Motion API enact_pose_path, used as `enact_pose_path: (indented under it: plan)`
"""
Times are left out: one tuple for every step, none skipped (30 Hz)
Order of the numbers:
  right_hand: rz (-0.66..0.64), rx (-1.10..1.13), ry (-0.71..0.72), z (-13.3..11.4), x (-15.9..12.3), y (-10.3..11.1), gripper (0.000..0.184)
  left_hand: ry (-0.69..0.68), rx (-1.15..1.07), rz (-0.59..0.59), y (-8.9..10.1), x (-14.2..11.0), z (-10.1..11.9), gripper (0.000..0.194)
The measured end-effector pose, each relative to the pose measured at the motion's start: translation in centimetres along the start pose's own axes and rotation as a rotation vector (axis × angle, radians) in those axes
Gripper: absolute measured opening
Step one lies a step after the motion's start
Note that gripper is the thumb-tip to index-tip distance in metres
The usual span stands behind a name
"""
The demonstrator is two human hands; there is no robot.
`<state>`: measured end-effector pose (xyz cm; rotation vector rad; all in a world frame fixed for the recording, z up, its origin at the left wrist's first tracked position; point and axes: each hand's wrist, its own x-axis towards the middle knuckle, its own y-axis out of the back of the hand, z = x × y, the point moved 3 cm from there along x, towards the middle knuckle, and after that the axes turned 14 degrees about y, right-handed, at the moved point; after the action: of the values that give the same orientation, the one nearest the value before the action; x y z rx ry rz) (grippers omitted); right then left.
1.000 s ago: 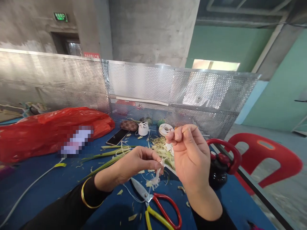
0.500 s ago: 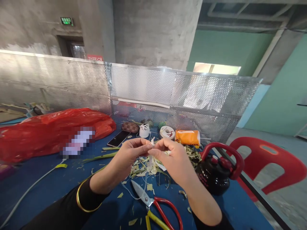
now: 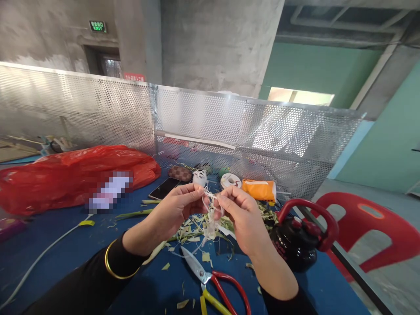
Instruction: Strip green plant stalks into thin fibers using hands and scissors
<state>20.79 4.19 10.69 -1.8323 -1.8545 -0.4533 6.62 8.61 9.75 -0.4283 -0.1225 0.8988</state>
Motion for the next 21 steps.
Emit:
enact_pose_path:
  plan:
    - [0.0, 0.005, -0.016, 0.1, 0.0, -0.1, 0.018, -0.011, 0.017, 0.013, -0.1, 0.0, 0.0, 0.026]
    - [-0.002, 0.001, -0.024, 0.3, -0.1, -0.3, 0.017, -0.031, 0.049, 0.028, -0.1, -0.1, 0.0, 0.025]
    - [0.0, -0.013, -0.023, 0.4, -0.1, -0.4, 0.017, -0.056, 0.093, 0.045, -0.2, -0.1, 0.0, 0.025]
    - [0.004, -0.038, -0.014, 0.6, -0.1, -0.5, 0.017, -0.077, 0.139, 0.057, -0.3, -0.2, 0.0, 0.025]
    - [0.012, -0.072, 0.002, 0.7, -0.2, -0.5, 0.018, -0.093, 0.179, 0.065, -0.4, -0.2, 0.1, 0.025]
    - [0.014, -0.11, 0.021, 0.7, -0.2, -0.6, 0.017, -0.103, 0.206, 0.071, -0.5, -0.2, 0.1, 0.026]
    - [0.011, -0.146, 0.037, 0.8, -0.2, -0.5, 0.017, -0.104, 0.22, 0.074, -0.5, -0.2, 0.0, 0.026]
    - [0.006, -0.17, 0.05, 0.8, -0.2, -0.5, 0.018, -0.099, 0.222, 0.074, -0.5, -0.2, 0.0, 0.027]
    - [0.0, -0.18, 0.059, 0.8, -0.2, -0.5, 0.019, -0.091, 0.215, 0.07, -0.4, -0.2, 0.0, 0.028]
    - [-0.004, -0.174, 0.062, 0.8, -0.2, -0.4, 0.021, -0.08, 0.2, 0.058, -0.3, -0.1, 0.0, 0.03]
    - [0.004, -0.154, 0.058, 0.7, -0.2, -0.3, 0.022, -0.064, 0.18, 0.04, -0.3, -0.1, 0.0, 0.032]
    - [0.02, -0.124, 0.048, 0.7, -0.2, -0.3, 0.023, -0.04, 0.155, 0.014, -0.3, 0.0, 0.0, 0.034]
    - [0.041, -0.088, 0.031, 0.7, -0.2, -0.3, 0.024, -0.017, 0.128, -0.012, -0.3, 0.0, 0.0, 0.036]
    - [0.064, -0.046, 0.01, 0.7, -0.2, -0.2, 0.024, 0.002, 0.102, -0.035, -0.3, 0.0, 0.0, 0.037]
    - [0.092, 0.002, -0.011, 0.7, -0.2, -0.3, 0.023, 0.019, 0.08, -0.052, -0.2, 0.1, -0.1, 0.037]
    - [0.123, 0.051, -0.028, 0.8, -0.2, -0.3, 0.021, 0.035, 0.064, -0.06, -0.2, 0.1, -0.1, 0.036]
    - [0.157, 0.097, -0.038, 0.9, -0.2, -0.3, 0.02, 0.05, 0.052, -0.061, -0.2, 0.1, -0.1, 0.036]
    - [0.189, 0.137, -0.04, 1.1, -0.2, -0.2, 0.018, 0.062, 0.045, -0.056, -0.2, 0.1, -0.1, 0.035]
    - [0.219, 0.17, -0.034, 1.2, -0.1, -0.1, 0.017, 0.069, 0.04, -0.049, -0.1, 0.1, -0.1, 0.034]
    - [0.242, 0.197, -0.017, 1.3, -0.1, 0.0, 0.016, 0.074, 0.037, -0.044, -0.1, 0.1, -0.1, 0.033]
    - [0.261, 0.217, 0.002, 1.3, 0.0, 0.1, 0.015, 0.071, 0.037, -0.039, 0.0, 0.1, -0.1, 0.033]
